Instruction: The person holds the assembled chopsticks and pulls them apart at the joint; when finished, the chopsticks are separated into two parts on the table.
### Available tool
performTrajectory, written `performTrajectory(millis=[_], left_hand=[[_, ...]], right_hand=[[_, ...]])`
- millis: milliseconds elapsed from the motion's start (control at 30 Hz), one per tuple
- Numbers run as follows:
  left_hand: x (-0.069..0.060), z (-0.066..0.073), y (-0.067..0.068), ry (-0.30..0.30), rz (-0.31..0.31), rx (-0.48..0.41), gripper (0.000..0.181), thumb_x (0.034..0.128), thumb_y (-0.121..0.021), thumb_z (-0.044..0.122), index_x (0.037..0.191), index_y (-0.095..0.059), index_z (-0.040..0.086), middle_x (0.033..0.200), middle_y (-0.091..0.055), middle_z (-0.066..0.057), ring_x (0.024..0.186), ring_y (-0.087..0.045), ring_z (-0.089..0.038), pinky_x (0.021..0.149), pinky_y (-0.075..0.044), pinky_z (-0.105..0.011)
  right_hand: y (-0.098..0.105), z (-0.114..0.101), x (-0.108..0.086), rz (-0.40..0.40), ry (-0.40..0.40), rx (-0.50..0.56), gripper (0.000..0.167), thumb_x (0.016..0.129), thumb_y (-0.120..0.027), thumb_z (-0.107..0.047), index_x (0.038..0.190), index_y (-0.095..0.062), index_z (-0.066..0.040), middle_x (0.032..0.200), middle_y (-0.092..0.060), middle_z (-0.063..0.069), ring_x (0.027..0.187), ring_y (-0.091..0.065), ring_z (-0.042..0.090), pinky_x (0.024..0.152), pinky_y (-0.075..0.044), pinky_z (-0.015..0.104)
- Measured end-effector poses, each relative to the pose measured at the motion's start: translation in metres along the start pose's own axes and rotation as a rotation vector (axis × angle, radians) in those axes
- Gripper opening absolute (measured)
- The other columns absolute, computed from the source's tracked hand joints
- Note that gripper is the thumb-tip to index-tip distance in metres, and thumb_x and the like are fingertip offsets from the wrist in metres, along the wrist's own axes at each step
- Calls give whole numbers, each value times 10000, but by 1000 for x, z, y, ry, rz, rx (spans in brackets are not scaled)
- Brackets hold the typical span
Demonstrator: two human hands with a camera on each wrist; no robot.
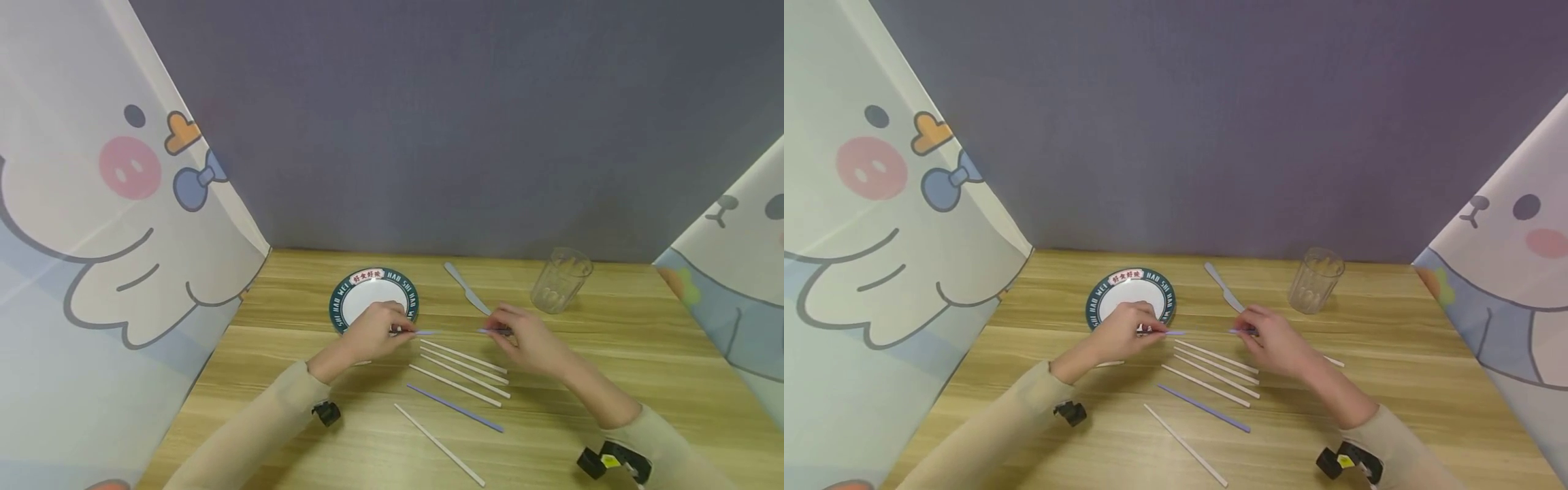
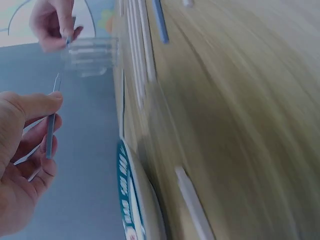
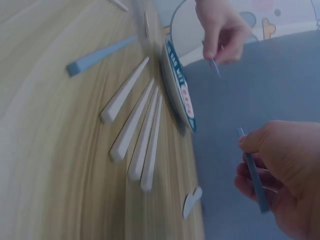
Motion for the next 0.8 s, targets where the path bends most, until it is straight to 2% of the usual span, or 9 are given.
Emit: performTrajectory(millis=[233,433,600,800], left_hand=[[-27,-23,8,91,4,-32,49,888,-859,122,935,-866,133,772,-702,63,693,-570,-62,630,-470,-151],[-56,-43,19,141,-2,-32,48,874,-854,69,908,-856,103,806,-735,41,727,-622,-81,648,-508,-178],[-73,-51,23,175,-18,-19,59,863,-842,46,908,-845,82,841,-750,18,777,-649,-71,686,-547,-192],[-85,-56,23,225,-51,13,66,858,-829,42,909,-832,85,841,-726,22,740,-578,-10,656,-529,-172]], right_hand=[[15,19,-22,29,-107,-67,226,834,-837,63,960,-758,-107,896,-662,-94,783,-590,31,653,-537,237],[23,34,-38,47,-145,-146,198,824,-855,21,930,-769,-123,834,-639,-118,734,-535,-6,608,-483,231],[25,46,-53,58,-172,-170,204,802,-870,19,893,-761,-128,786,-608,-128,706,-488,-42,580,-453,218],[26,56,-67,59,-200,-194,197,793,-885,1,857,-748,-126,772,-610,-127,698,-494,-73,569,-471,209]])
Point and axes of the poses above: each hand's wrist, its own x-axis towards the middle knuckle, its own y-axis out of the back of the hand, z = x × y, the point moved 1 cm from there along x, towards the middle knuckle
